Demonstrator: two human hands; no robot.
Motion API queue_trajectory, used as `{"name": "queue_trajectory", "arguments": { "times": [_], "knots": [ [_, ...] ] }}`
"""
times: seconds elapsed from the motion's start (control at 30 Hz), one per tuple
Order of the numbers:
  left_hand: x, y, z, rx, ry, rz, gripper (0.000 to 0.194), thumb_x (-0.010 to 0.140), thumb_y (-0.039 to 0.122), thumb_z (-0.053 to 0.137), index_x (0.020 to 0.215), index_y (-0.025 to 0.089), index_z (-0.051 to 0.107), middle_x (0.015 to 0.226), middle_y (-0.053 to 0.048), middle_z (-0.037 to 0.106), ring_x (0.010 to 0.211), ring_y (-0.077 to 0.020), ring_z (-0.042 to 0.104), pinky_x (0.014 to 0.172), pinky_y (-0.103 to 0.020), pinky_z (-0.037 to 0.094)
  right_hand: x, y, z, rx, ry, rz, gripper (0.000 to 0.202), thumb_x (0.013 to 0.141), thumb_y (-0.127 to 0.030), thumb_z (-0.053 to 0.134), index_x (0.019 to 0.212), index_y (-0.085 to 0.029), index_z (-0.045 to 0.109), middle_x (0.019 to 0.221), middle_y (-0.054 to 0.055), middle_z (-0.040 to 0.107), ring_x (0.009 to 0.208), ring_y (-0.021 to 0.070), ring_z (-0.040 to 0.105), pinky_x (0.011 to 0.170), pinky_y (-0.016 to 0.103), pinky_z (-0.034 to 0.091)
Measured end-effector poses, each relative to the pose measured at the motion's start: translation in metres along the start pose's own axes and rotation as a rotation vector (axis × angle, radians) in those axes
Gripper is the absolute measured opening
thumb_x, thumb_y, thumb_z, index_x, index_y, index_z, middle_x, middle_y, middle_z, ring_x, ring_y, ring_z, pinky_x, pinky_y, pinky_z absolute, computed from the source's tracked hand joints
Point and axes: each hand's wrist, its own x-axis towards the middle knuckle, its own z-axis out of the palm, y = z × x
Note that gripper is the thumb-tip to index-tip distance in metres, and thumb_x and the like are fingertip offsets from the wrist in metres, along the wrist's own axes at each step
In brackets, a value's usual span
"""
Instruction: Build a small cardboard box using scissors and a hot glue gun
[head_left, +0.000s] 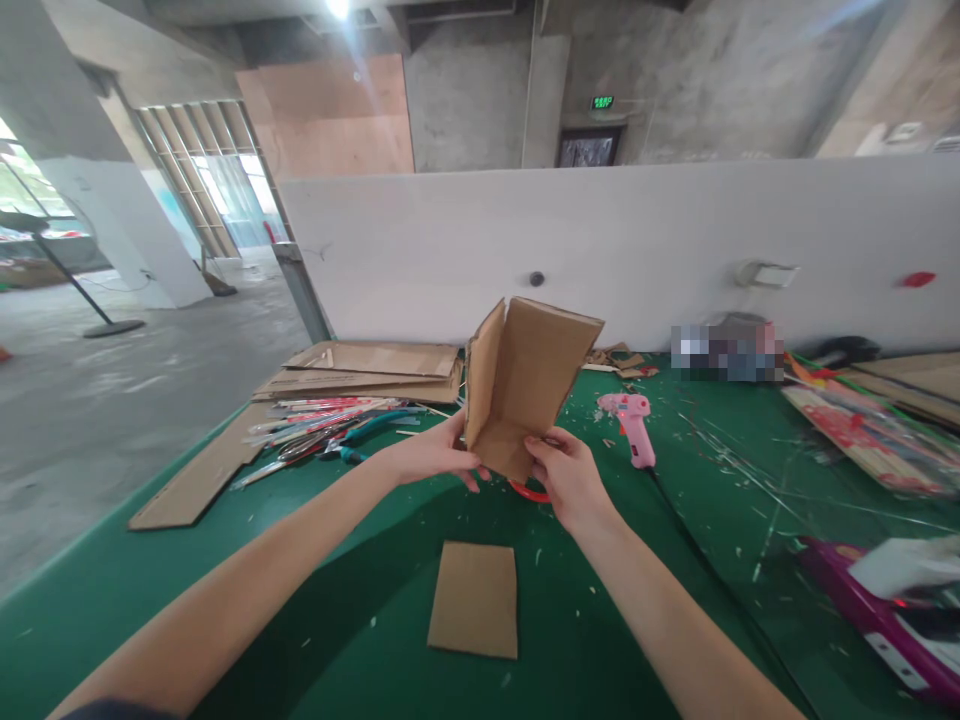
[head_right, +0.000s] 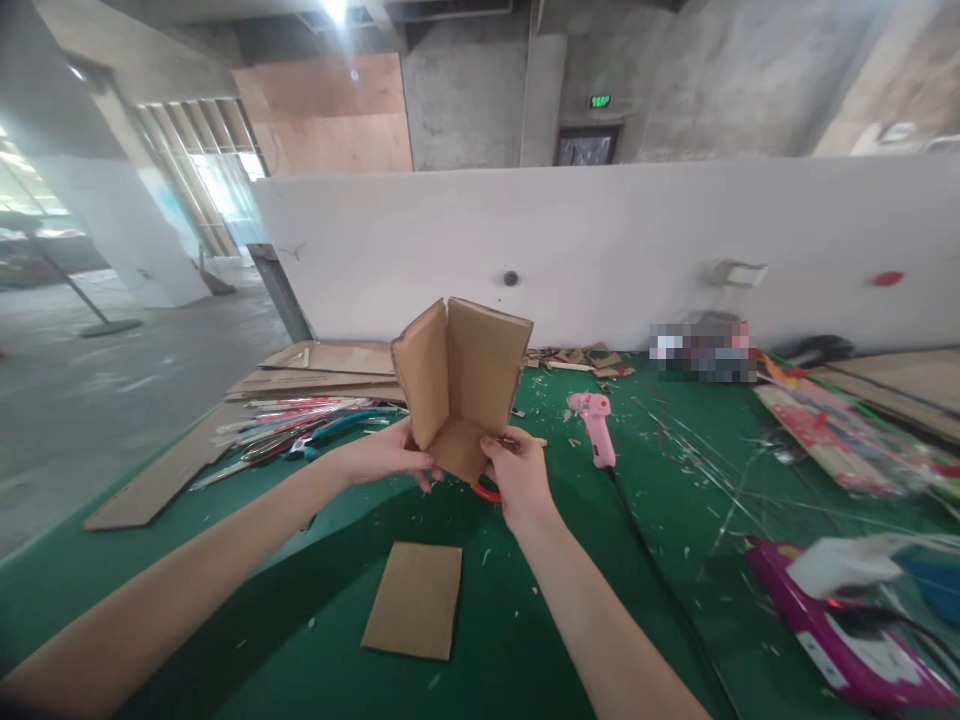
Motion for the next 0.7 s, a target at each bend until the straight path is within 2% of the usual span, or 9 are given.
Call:
{"name": "queue_trajectory", "arguments": {
  "times": [0.1,0.2,0.33,0.43,0.5,0.6,0.7],
  "knots": [
    [0.001,0.005,-0.003,0.075,0.028,0.017,0.047,0.077,0.026,0.064,0.118,0.018,0.043,0.098,-0.009,0.062,0.082,-0.0199,0.066,0.069,-0.034,0.058,0.004,0.0,-0.003,0.008,0.047,-0.029,0.026,0.05,-0.016,0.076,0.07,-0.018,0.061,0.071,0.001,0.069,0.067,0.017,0.066,0.063,0.03,0.057],
    [0.002,0.007,-0.003,0.187,0.038,0.012,0.037,0.079,0.03,0.061,0.11,0.016,0.049,0.101,-0.01,0.063,0.083,-0.0206,0.066,0.07,-0.034,0.058,0.006,0.001,-0.005,0.01,0.049,-0.044,0.027,0.051,-0.016,0.076,0.071,-0.019,0.059,0.073,0.001,0.069,0.068,0.0178,0.067,0.063,0.031,0.057],
    [0.004,0.007,0.004,0.32,0.115,0.03,0.034,0.08,0.032,0.058,0.108,0.015,0.051,0.095,-0.009,0.064,0.077,-0.0205,0.066,0.059,-0.03,0.057,0.005,0.003,-0.004,-0.007,0.064,-0.052,0.028,0.051,-0.017,0.075,0.073,-0.018,0.058,0.071,0.0,0.068,0.066,0.0175,0.067,0.061,0.03,0.055],
    [0.005,0.008,0.011,0.36,0.211,-0.008,0.026,0.079,0.029,0.056,0.1,0.013,0.053,0.081,-0.007,0.063,0.066,-0.0173,0.064,0.051,-0.026,0.054,0.004,0.004,-0.003,-0.01,0.043,-0.073,0.028,0.053,-0.018,0.074,0.075,-0.018,0.058,0.071,0.0,0.068,0.066,0.0175,0.067,0.062,0.03,0.055],
    [0.006,0.007,0.015,0.31,0.256,-0.043,0.023,0.077,0.023,0.056,0.097,0.013,0.053,0.075,-0.004,0.061,0.06,-0.0144,0.061,0.048,-0.024,0.052,0.004,0.005,-0.003,-0.012,0.042,-0.102,0.028,0.055,-0.018,0.074,0.077,-0.019,0.057,0.072,0.0,0.069,0.067,0.0178,0.067,0.061,0.03,0.055],
    [0.008,0.005,0.018,0.117,0.301,-0.096,0.027,0.071,0.015,0.059,0.098,0.015,0.052,0.075,-0.001,0.058,0.058,-0.0115,0.057,0.044,-0.022,0.05,0.004,0.005,-0.002,-0.026,0.063,-0.146,0.028,0.057,-0.02,0.074,0.079,-0.019,0.056,0.074,0.001,0.07,0.068,0.0187,0.068,0.06,0.03,0.055],
    [0.01,0.002,0.02,-0.118,0.323,-0.146,0.028,0.071,0.017,0.063,0.096,0.016,0.051,0.078,0.0,0.058,0.06,-0.0103,0.057,0.044,-0.02,0.049,0.004,0.005,-0.002,-0.053,0.068,-0.173,0.028,0.059,-0.023,0.073,0.082,-0.019,0.057,0.077,0.002,0.071,0.071,0.0195,0.068,0.058,0.028,0.054]
  ]
}}
